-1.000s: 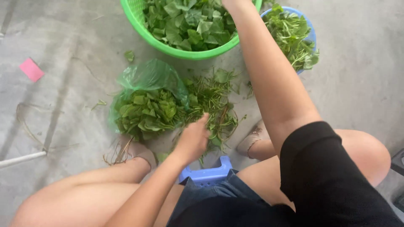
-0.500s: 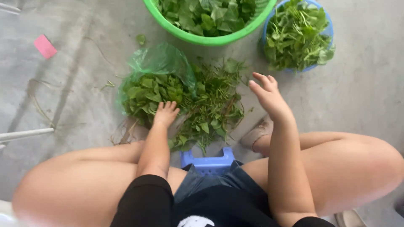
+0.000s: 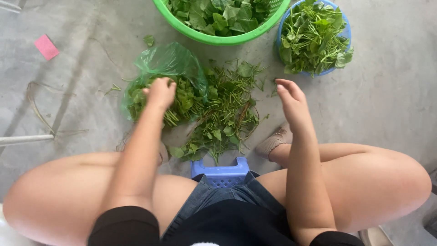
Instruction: The person sits on the floor and strips leafy water spinach, plucking leaves and tender tips from the stems by hand. Sorted leaves are placed into a green basket and a blue bowl, while discarded stems and trimmings collect on the floor and in a plastic bag.
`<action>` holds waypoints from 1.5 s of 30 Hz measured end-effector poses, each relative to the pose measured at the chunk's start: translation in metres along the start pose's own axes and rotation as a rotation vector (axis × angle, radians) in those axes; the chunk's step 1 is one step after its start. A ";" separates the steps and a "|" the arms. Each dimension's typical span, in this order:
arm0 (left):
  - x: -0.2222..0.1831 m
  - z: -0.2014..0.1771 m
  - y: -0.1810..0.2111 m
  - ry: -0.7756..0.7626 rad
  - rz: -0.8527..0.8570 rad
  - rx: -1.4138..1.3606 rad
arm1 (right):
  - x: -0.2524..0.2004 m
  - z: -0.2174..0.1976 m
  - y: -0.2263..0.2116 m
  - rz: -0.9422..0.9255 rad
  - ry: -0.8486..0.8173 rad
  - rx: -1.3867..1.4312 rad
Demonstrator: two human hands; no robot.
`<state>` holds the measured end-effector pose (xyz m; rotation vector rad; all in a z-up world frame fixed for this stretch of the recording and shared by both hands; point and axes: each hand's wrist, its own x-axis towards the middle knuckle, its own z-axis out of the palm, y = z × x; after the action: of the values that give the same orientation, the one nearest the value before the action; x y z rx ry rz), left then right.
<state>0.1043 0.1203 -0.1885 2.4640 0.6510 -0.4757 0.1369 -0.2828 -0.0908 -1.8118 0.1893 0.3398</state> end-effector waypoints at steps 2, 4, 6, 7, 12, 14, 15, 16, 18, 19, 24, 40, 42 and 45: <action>0.013 -0.030 -0.020 -0.038 0.065 0.286 | -0.001 0.016 -0.007 -0.090 -0.115 -0.003; 0.008 -0.066 -0.032 0.040 0.118 0.240 | -0.002 0.027 -0.006 -0.131 -0.173 -0.010; -0.012 -0.108 -0.025 0.121 0.181 0.199 | -0.001 0.039 -0.007 -0.174 -0.222 -0.014; -0.031 -0.129 -0.012 0.190 0.196 0.048 | -0.002 0.044 -0.007 -0.182 -0.204 0.034; -0.111 -0.131 0.031 0.210 0.286 -0.700 | -0.039 0.069 -0.054 -0.434 -0.105 0.248; -0.146 -0.105 0.042 0.160 0.427 -0.967 | -0.067 0.078 -0.068 -0.550 -0.105 0.338; -0.162 -0.097 0.057 0.147 0.427 -0.966 | -0.078 0.083 -0.082 -0.543 -0.096 0.336; -0.178 -0.088 0.072 0.086 0.405 -1.027 | -0.091 0.085 -0.095 -0.605 -0.161 0.186; -0.198 -0.068 0.090 0.006 0.386 -1.091 | -0.106 0.094 -0.106 -0.653 -0.215 0.026; -0.200 -0.057 0.093 -0.001 0.416 -1.110 | -0.109 0.100 -0.103 -0.632 -0.239 -0.025; -0.213 -0.061 0.109 0.017 0.326 -0.966 | -0.103 0.112 -0.067 -0.533 -0.274 -0.042; -0.212 -0.065 0.113 0.106 0.382 -0.820 | -0.083 0.112 -0.058 -0.118 -0.562 0.591; -0.212 -0.065 0.112 0.101 0.384 -0.779 | -0.079 0.106 -0.056 -0.086 -0.632 0.580; -0.212 -0.059 0.110 0.103 0.392 -0.728 | -0.076 0.099 -0.048 -0.036 -0.745 0.560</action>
<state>0.0009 0.0005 -0.0001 1.8496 0.2852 0.0495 0.0669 -0.1783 -0.0451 -1.0476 -0.2520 0.8200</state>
